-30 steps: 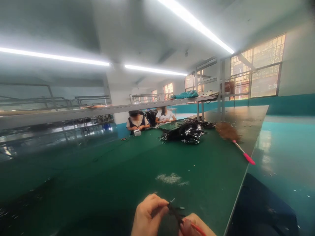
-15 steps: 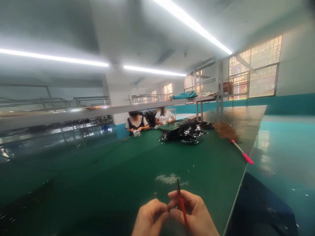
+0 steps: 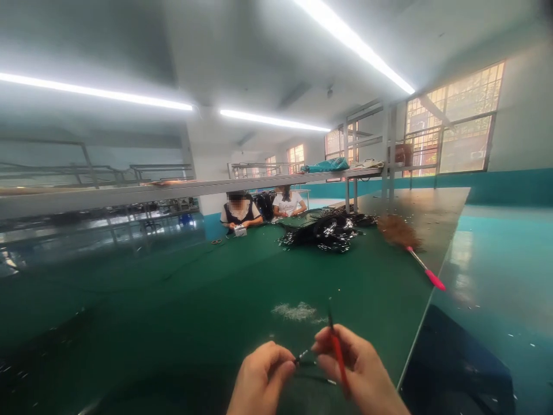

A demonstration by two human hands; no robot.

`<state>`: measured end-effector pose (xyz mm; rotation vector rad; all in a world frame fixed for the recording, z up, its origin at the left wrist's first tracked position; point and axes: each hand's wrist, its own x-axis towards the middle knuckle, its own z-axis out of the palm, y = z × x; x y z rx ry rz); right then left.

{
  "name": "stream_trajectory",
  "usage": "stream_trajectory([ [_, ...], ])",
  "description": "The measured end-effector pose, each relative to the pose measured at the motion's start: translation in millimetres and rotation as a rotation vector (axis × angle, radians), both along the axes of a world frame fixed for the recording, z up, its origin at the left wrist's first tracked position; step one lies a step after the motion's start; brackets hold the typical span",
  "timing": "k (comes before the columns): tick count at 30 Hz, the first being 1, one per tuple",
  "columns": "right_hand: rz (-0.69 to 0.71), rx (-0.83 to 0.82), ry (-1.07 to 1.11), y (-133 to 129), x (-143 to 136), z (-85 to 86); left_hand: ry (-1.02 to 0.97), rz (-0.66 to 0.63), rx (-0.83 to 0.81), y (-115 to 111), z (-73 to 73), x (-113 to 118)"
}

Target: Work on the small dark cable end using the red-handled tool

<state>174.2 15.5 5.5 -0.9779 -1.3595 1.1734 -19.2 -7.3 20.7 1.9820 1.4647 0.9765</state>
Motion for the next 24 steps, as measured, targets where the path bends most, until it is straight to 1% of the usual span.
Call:
stream_trajectory([
  [1, 0.070, -0.020, 0.054, -3, -8, 0.1, -0.001, -0.003, -0.009, 0, -0.6, 0],
  [3, 0.132, -0.042, 0.112, -7, -23, 1.6, 0.001, -0.011, -0.012, 1, -2.8, 0],
  [6, 0.095, -0.073, 0.177, -10, -33, 5.8, 0.020, -0.023, -0.001, 2, -5.7, -1],
  [9, 0.089, -0.104, 0.265, -9, -32, 6.4, 0.005, -0.013, -0.011, 2, -6.0, -1],
  [12, 0.122, -0.116, 0.332, -6, -30, -1.1, -0.012, 0.010, -0.019, 1, -5.2, 0],
  [13, 0.133, -0.142, 0.380, -6, -30, -5.2, -0.013, 0.011, -0.016, 1, -5.3, 0],
  [16, 0.144, -0.286, 0.599, -5, -38, -18.7, -0.039, -0.006, -0.028, 1, -7.5, 1],
  [18, 0.140, -0.376, 0.704, -5, -46, -26.0, -0.070, -0.018, -0.058, 1, -9.8, 2],
  [21, 0.114, -0.413, 0.695, -6, -56, -33.1, -0.126, -0.021, -0.097, 2, -10.0, 2],
  [24, 0.098, -0.401, 0.593, -7, -55, -34.8, -0.190, -0.030, -0.121, 1, -3.4, 2],
])
